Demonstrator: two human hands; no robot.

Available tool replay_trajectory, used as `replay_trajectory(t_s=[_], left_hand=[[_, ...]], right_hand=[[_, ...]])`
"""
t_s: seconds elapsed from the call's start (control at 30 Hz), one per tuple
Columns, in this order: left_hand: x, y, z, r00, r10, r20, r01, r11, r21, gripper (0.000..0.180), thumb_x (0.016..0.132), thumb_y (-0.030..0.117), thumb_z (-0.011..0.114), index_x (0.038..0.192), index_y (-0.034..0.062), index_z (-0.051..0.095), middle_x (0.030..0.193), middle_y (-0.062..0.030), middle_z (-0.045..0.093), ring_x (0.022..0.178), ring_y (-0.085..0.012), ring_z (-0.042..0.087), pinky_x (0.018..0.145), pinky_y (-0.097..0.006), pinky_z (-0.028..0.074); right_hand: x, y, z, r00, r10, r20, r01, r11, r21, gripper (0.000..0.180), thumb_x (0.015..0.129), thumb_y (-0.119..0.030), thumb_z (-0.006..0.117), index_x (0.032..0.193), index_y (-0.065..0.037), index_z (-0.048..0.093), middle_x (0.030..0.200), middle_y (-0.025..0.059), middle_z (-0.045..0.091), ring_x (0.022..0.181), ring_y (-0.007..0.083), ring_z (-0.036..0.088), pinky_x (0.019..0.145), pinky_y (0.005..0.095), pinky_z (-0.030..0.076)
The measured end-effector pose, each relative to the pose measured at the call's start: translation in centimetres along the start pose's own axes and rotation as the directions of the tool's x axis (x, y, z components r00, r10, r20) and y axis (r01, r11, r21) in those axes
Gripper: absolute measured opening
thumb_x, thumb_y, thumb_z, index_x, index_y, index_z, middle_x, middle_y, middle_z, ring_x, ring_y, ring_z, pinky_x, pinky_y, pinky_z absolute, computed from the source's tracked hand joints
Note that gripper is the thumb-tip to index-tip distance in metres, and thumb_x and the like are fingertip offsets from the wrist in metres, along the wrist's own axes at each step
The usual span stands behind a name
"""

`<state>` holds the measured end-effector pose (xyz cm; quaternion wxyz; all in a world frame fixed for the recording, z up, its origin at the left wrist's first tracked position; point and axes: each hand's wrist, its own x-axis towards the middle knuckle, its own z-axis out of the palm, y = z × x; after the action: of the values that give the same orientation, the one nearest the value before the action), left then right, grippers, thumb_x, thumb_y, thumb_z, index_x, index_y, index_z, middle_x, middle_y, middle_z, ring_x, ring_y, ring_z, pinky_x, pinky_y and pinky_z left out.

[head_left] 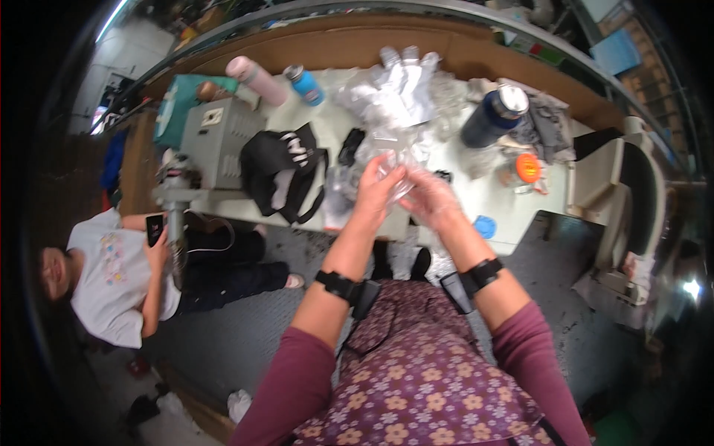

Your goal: The recorder puts on plastic gloves and then fabric work gloves at a workbench.

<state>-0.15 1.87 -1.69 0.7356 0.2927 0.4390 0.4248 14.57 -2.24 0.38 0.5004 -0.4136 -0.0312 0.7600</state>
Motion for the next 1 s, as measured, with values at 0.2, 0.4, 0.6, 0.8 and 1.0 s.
replay_trajectory(t_s=[0.2, 0.4, 0.6, 0.8, 1.0], left_hand=[[0.4, 2.1, -5.9, 0.851, 0.490, -0.192, -0.345, 0.795, 0.499, 0.039, 0.080, -0.003, 0.062, 0.118, 0.0045, 0.068, 0.110, -0.0051, 0.067, 0.104, -0.0158, 0.062, 0.090, -0.029, 0.049], [-3.9, 3.9, -6.1, 0.995, -0.097, -0.015, 0.093, 0.891, 0.444, 0.033, 0.093, 0.019, 0.066, 0.120, 0.0010, 0.069, 0.110, -0.0063, 0.068, 0.105, -0.0141, 0.061, 0.091, -0.027, 0.047], [-4.9, 3.7, -1.2, 0.996, -0.087, 0.018, 0.078, 0.950, 0.302, 0.050, 0.099, 0.040, 0.066, 0.129, 0.0009, 0.064, 0.117, -0.0066, 0.066, 0.104, -0.0118, 0.060, 0.090, -0.027, 0.047], [-3.9, 0.9, -0.4, 0.960, 0.258, -0.111, -0.171, 0.851, 0.497, 0.034, 0.101, 0.029, 0.064, 0.109, -0.0019, 0.073, 0.088, -0.0013, 0.068, 0.081, -0.0091, 0.058, 0.070, -0.026, 0.048], [-1.5, -2.8, -3.3, 0.892, 0.333, -0.305, -0.195, 0.893, 0.406, 0.024, 0.103, 0.023, 0.060, 0.100, 0.0015, 0.071, 0.087, 0.0007, 0.068, 0.075, -0.0074, 0.058, 0.066, -0.024, 0.047]], right_hand=[[-0.4, 0.7, 0.0, 0.978, -0.082, 0.192, -0.026, 0.863, 0.504, 0.087, 0.097, -0.070, 0.044, 0.155, -0.006, 0.031, 0.153, 0.0153, 0.043, 0.138, 0.0327, 0.046, 0.116, 0.0543, 0.036], [-1.5, 0.5, -0.1, 0.934, -0.141, 0.330, -0.094, 0.790, 0.606, 0.087, 0.098, -0.075, 0.030, 0.156, -0.010, 0.032, 0.149, 0.0148, 0.047, 0.132, 0.0330, 0.051, 0.110, 0.0549, 0.043], [-2.4, 0.8, 1.0, 0.957, -0.049, 0.285, -0.027, 0.966, 0.259, 0.081, 0.101, -0.072, 0.026, 0.157, -0.015, 0.032, 0.153, 0.0100, 0.045, 0.136, 0.0309, 0.046, 0.110, 0.0544, 0.039], [-3.1, 1.1, 2.0, 0.973, 0.001, 0.232, -0.042, 0.984, 0.173, 0.075, 0.104, -0.067, 0.026, 0.158, -0.016, 0.032, 0.157, 0.0052, 0.041, 0.137, 0.0233, 0.046, 0.113, 0.0485, 0.036], [-4.0, 4.3, 3.3, 0.990, -0.072, 0.121, 0.048, 0.979, 0.196, 0.068, 0.104, -0.053, 0.048, 0.157, -0.012, 0.035, 0.159, 0.0050, 0.038, 0.142, 0.0219, 0.041, 0.115, 0.0439, 0.036]])
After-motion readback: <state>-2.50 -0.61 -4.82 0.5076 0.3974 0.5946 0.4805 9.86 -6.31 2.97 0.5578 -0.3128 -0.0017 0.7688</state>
